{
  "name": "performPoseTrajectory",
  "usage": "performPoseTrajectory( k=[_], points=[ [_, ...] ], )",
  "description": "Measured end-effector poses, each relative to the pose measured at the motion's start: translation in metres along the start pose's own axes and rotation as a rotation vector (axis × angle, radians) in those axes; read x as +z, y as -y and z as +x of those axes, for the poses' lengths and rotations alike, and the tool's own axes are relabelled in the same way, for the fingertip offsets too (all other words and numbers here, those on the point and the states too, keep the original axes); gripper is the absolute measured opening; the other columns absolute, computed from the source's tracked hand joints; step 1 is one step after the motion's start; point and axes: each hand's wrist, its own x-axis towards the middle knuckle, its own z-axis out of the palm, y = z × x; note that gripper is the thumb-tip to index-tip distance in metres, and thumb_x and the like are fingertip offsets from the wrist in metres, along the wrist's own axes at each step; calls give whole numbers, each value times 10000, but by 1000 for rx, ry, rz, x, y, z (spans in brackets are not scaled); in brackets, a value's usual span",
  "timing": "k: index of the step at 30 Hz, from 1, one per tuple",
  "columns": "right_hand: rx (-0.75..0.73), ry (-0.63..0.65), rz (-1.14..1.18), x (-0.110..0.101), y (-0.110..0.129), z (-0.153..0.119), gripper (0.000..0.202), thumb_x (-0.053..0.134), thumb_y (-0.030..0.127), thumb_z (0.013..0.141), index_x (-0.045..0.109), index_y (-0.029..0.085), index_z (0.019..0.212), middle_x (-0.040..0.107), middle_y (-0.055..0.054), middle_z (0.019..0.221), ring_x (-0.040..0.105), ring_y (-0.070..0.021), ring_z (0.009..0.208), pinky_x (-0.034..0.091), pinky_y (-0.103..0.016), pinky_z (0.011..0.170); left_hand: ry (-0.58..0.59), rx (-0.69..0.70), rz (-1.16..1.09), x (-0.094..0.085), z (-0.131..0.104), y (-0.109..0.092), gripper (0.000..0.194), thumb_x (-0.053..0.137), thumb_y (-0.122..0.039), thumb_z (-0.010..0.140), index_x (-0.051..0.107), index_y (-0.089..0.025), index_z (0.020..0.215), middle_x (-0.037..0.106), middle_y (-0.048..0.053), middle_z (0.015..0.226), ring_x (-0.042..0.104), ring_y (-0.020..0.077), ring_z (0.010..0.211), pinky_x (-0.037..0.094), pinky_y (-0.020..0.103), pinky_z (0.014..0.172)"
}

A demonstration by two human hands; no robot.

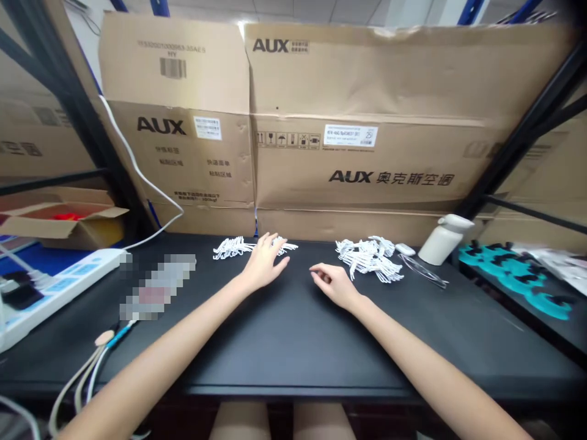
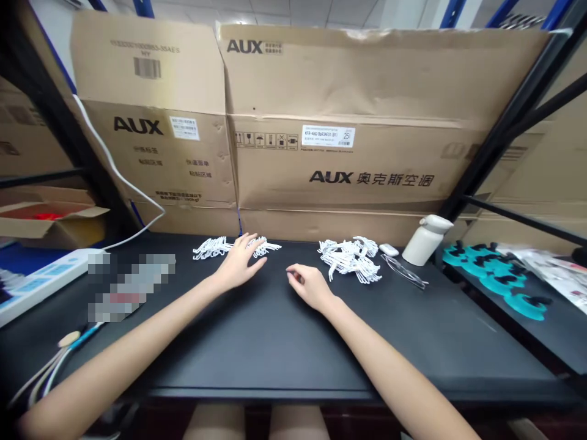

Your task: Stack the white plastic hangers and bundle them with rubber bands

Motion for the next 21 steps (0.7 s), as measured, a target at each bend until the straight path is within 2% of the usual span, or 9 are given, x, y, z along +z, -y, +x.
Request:
performPoseTrajectory(
  k=[3,6,9,12,14,18,21],
  points=[
    [1,46,36,1,3,-1,173,507,221,870,633,171,978,602,-3,682,468,-96,503,415,-226,556,144,-198,179,20,30,19,603,443,-541,884,495,-169,1356,413,181,1428,270,406,1358,248,582,1068],
    [-14,77,48,-2,8,-2,218,502,231,876,614,175,1055,613,-5,714,474,-95,510,425,-227,573,169,-211,224,37,51,29,651,410,-605,873,487,-190,1368,427,187,1416,331,386,1327,295,534,1047],
    [-18,59,48,-5,13,-3,222,495,239,881,610,176,1061,617,-12,732,475,-94,510,428,-228,576,181,-149,304,46,58,30,610,380,-604,883,530,-206,1319,496,166,1345,419,342,1257,374,468,987],
    [-22,57,45,-7,14,-3,213,500,239,876,616,173,1043,618,-14,730,478,-96,515,430,-228,575,227,-117,363,48,55,27,457,367,-440,931,561,-183,1255,578,149,1204,520,297,1116,446,405,874],
    [-24,61,46,-6,13,-3,213,502,241,875,619,172,1040,618,-14,728,482,-98,519,432,-228,576,243,-99,371,47,49,23,400,371,-351,933,563,-167,1231,593,143,1153,538,278,1070,458,377,837],
    [-31,76,42,-4,15,-5,210,494,243,880,622,175,1032,627,-23,733,493,-107,532,436,-235,577,274,-36,367,38,26,9,355,361,-315,936,566,-179,1192,594,128,1134,529,256,1059,458,345,818],
    [-28,95,45,-1,18,-6,204,489,240,882,622,178,1024,637,-31,749,509,-114,543,447,-246,588,260,64,364,27,0,-8,334,354,-279,934,566,-169,1168,602,131,1113,542,250,1013,457,346,797]
  ],
)
